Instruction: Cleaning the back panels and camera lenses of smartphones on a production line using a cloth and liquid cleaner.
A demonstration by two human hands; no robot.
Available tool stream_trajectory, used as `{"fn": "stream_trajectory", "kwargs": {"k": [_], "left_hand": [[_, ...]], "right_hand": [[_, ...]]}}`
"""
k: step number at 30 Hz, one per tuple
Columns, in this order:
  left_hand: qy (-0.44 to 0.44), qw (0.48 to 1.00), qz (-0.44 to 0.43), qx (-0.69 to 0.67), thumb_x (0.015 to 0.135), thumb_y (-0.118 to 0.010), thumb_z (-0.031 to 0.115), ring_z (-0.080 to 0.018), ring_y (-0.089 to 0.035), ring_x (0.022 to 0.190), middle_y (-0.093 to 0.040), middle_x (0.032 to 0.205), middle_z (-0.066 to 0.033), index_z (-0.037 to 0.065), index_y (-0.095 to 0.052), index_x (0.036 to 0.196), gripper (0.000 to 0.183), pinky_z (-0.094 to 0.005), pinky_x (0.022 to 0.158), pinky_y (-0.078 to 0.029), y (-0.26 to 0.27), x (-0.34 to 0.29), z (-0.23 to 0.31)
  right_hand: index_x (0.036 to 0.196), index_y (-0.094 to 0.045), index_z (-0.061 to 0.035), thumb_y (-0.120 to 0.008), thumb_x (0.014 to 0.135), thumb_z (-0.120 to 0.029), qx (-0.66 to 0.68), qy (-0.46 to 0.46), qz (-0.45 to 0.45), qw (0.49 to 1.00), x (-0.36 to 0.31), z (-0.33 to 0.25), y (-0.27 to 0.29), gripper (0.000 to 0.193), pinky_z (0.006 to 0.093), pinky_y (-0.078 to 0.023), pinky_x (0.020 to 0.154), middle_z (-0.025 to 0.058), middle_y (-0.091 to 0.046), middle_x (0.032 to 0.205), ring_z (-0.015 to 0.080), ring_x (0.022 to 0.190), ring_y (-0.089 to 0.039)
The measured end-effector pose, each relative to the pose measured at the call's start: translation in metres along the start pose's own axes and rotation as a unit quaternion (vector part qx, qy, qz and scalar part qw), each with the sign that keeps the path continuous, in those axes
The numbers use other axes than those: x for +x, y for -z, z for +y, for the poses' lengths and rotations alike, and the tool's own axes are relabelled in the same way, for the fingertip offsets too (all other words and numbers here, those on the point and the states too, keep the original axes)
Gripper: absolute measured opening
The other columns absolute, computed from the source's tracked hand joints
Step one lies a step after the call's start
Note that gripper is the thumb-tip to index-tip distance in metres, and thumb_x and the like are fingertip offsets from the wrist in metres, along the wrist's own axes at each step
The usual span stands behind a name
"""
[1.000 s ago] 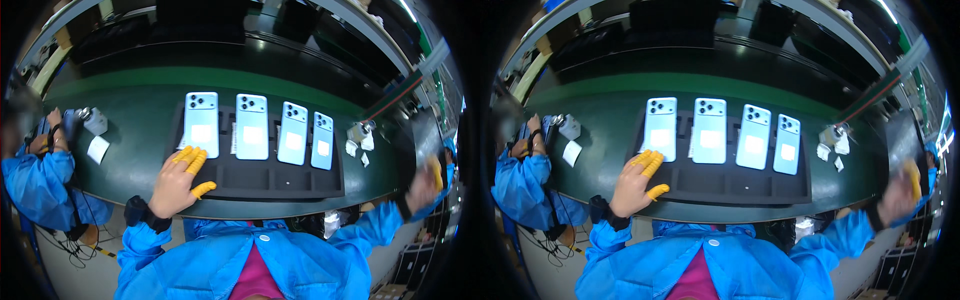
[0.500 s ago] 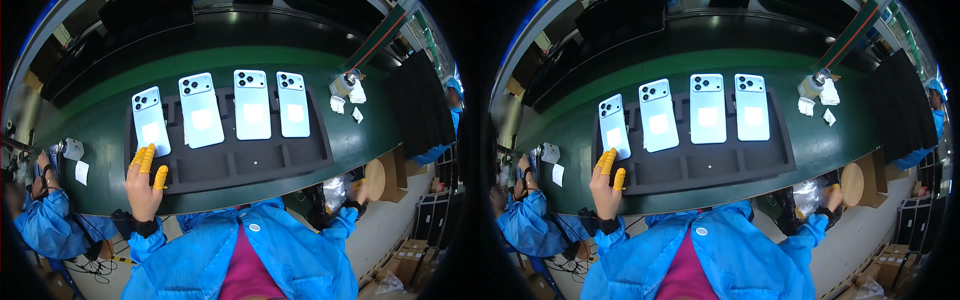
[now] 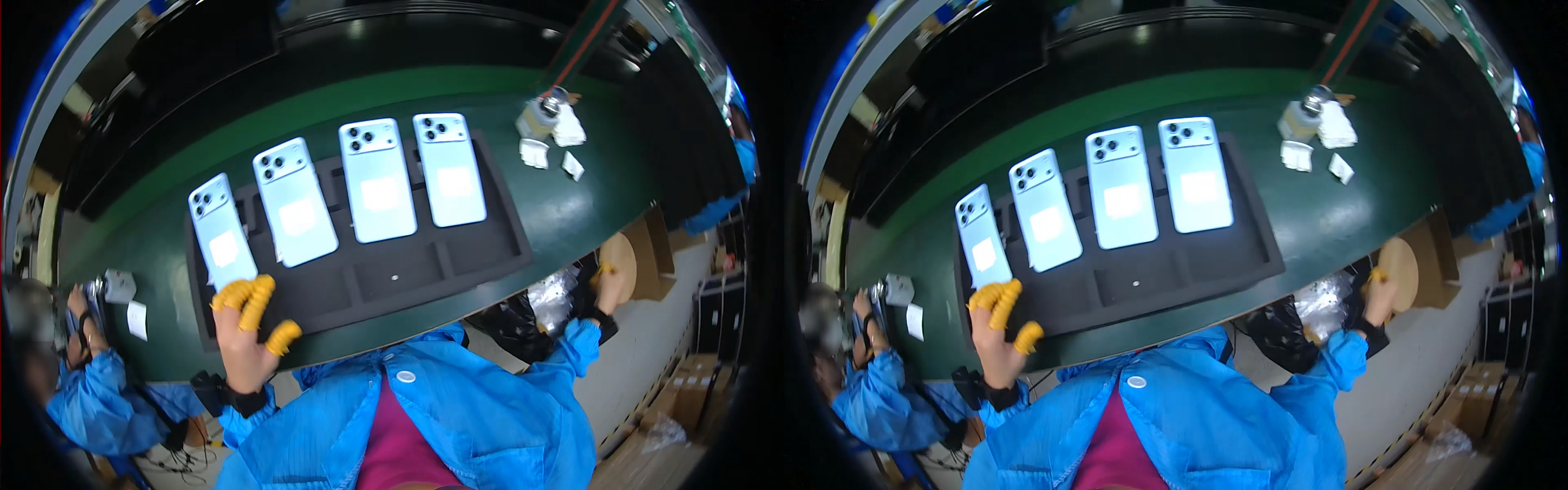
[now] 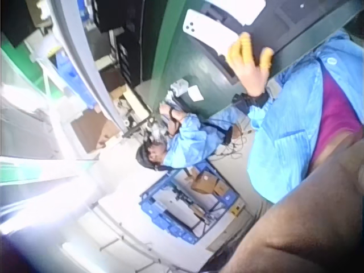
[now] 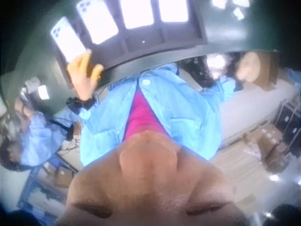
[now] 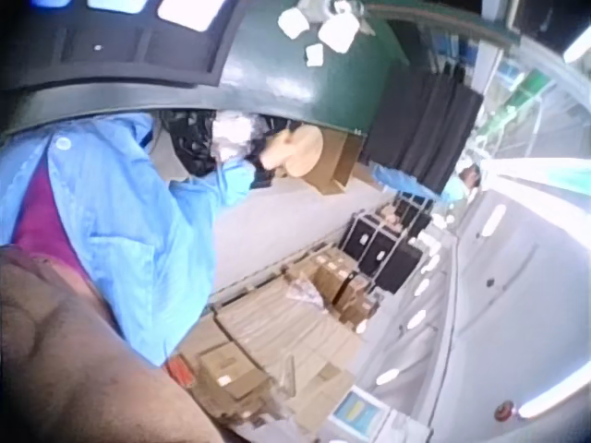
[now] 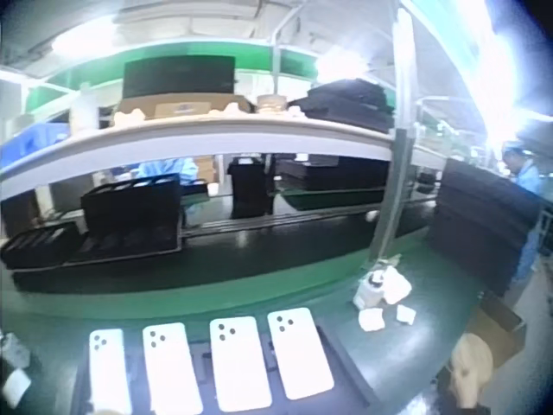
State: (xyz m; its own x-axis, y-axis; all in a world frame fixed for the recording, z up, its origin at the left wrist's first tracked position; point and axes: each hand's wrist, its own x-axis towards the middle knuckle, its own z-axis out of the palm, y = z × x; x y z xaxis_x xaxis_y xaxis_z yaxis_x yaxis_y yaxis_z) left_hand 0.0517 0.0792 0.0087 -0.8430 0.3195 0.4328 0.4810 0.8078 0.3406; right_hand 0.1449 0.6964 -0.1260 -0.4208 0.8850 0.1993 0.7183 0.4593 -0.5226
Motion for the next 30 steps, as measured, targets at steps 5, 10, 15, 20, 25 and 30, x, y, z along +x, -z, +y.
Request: {"fn": "stream_trajectory", "kwargs": {"k": [5, 10, 15, 20, 25, 30], "left_hand": [[-0.052, 0.995, -0.084, 0.023, 0.049, -0.078, 0.053, -0.0346, -0.048, 0.109, -0.056, 0.113, -0.0133, 0.003, -0.061, 0.122, 0.09, -0.0451, 0.096, -0.035, -0.01, 0.015, 0.021], [0.078, 0.992, 0.092, -0.043, 0.085, -0.05, 0.067, -0.034, -0.041, 0.124, -0.042, 0.134, -0.019, 0.0, -0.054, 0.129, 0.08, -0.0443, 0.104, -0.031, 0.006, 0.004, -0.006], [0.122, 0.986, 0.111, -0.022, 0.093, -0.044, 0.06, -0.0341, -0.039, 0.129, -0.042, 0.137, -0.0203, -0.003, -0.052, 0.129, 0.073, -0.0444, 0.108, -0.028, 0.033, -0.011, -0.03], [0.129, 0.983, 0.117, 0.052, 0.095, -0.044, 0.054, -0.0319, -0.04, 0.129, -0.042, 0.139, -0.02, -0.006, -0.051, 0.127, 0.068, -0.0427, 0.108, -0.028, 0.067, -0.003, -0.04], [0.051, 0.978, 0.127, 0.159, 0.097, -0.041, 0.051, -0.0311, -0.043, 0.126, -0.043, 0.139, -0.0187, -0.002, -0.05, 0.131, 0.064, -0.0389, 0.104, -0.035, 0.097, 0.046, -0.045], [-0.138, 0.924, 0.147, 0.326, 0.097, -0.047, 0.044, -0.0293, -0.053, 0.122, -0.047, 0.139, -0.0178, 0.005, -0.048, 0.135, 0.055, -0.0391, 0.1, -0.045, 0.133, 0.113, -0.057]], "right_hand": [[0.104, -0.066, -0.0033, -0.064, 0.082, -0.008, 0.158, 0.251, 0.098, 0.95, -0.016, -0.174, 0.047, 0.022, 0.0396, -0.049, 0.079, 0.0186, -0.064, 0.103, 0.0367, 0.092, -0.062], [0.102, -0.066, -0.0032, -0.06, 0.068, 0.011, 0.054, 0.508, -0.047, 0.858, 0.002, -0.22, -0.024, 0.037, 0.0409, -0.049, 0.082, 0.0173, -0.062, 0.099, 0.0353, 0.097, -0.058], [0.097, -0.066, -0.0002, -0.058, 0.067, 0.011, -0.01, 0.509, -0.071, 0.858, 0.018, -0.225, -0.065, 0.033, 0.0429, -0.049, 0.084, 0.0189, -0.061, 0.096, 0.0383, 0.097, -0.057], [0.099, -0.064, 0.0025, -0.057, 0.084, 0.003, 0.339, 0.152, -0.246, 0.895, 0.029, -0.233, -0.056, 0.017, 0.0349, -0.051, 0.076, 0.0118, -0.064, 0.1, 0.0234, 0.089, -0.062], [0.123, -0.047, 0.0061, -0.047, 0.092, -0.003, 0.748, -0.188, -0.423, 0.475, 0.036, -0.218, -0.038, 0.032, 0.0385, -0.051, 0.085, 0.0182, -0.053, 0.122, 0.0271, 0.106, -0.057], [0.125, -0.047, 0.0055, -0.054, 0.09, -0.003, 0.733, -0.063, -0.427, 0.526, 0.034, -0.222, -0.025, 0.037, 0.0381, -0.05, 0.085, 0.0158, -0.054, 0.122, 0.0259, 0.107, -0.057]]}}
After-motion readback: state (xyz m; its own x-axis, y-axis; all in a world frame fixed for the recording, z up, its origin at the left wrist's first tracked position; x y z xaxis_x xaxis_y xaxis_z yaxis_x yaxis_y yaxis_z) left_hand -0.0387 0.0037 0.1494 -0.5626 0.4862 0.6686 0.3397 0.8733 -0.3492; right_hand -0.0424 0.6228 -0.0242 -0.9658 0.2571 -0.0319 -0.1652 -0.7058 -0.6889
